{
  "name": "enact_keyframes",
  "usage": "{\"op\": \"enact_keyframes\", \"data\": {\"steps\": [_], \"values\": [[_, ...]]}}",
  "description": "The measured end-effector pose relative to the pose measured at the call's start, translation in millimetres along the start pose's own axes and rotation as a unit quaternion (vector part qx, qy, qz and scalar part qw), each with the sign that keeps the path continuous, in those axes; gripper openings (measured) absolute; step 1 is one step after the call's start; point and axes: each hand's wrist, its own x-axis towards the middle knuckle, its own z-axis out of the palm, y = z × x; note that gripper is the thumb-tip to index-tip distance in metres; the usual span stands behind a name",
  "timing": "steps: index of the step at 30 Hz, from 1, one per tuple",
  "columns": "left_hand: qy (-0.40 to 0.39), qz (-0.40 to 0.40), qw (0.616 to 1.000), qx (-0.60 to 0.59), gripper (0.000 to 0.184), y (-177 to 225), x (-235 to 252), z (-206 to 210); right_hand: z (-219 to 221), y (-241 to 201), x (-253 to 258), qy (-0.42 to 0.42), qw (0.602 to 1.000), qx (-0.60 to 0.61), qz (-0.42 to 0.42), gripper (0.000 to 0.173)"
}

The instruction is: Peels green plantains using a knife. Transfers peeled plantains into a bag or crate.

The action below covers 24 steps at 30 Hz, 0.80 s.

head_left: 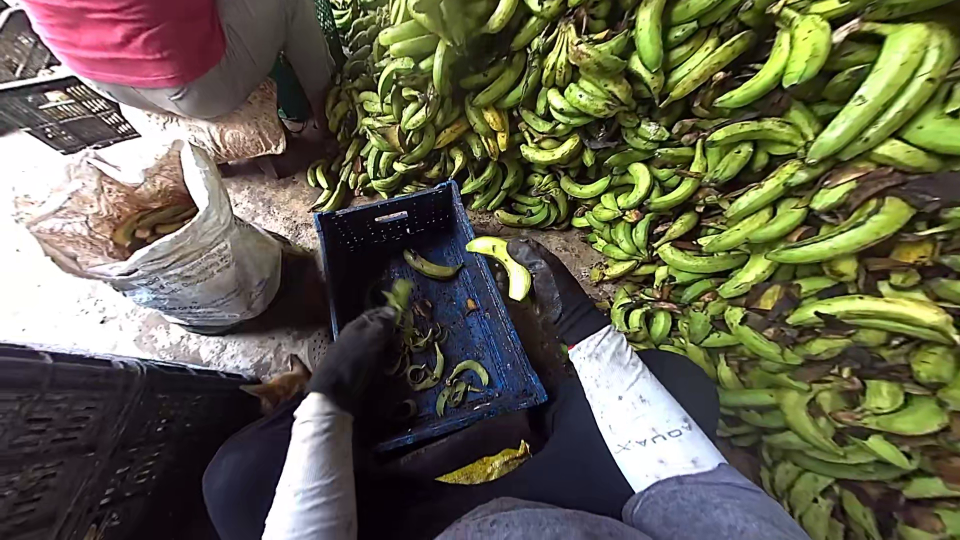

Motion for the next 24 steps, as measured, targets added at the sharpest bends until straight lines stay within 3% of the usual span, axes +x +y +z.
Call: {"op": "enact_keyframes", "data": {"steps": [1, 3, 6, 11, 13, 18, 24], "values": [[-0.004, -0.063, 0.996, 0.063, 0.04, -2, 4, 9, 1, -1, -2, 0.0, 0.999, -0.05, -0.007, 0.036], [0.01, -0.094, 0.99, 0.109, 0.043, -8, 9, 14, 2, -5, -5, -0.005, 0.992, -0.127, -0.015, 0.035], [0.042, -0.025, 0.998, 0.038, 0.041, -12, 3, 10, -4, -8, -10, -0.035, 0.994, -0.104, -0.007, 0.037], [0.016, 0.127, 0.99, -0.06, 0.038, -5, -10, 35, 8, -13, 0, -0.102, 0.979, 0.167, -0.048, 0.049], [-0.009, 0.171, 0.984, -0.058, 0.045, -7, -14, 58, 26, -18, 6, -0.069, 0.983, 0.161, -0.063, 0.056], [-0.048, 0.254, 0.964, -0.071, 0.053, -9, -27, 97, 61, -18, -10, 0.02, 0.992, 0.106, -0.068, 0.052], [-0.056, 0.258, 0.962, -0.063, 0.051, -10, -35, 104, 70, -12, -10, 0.058, 0.972, 0.15, -0.172, 0.039]]}}
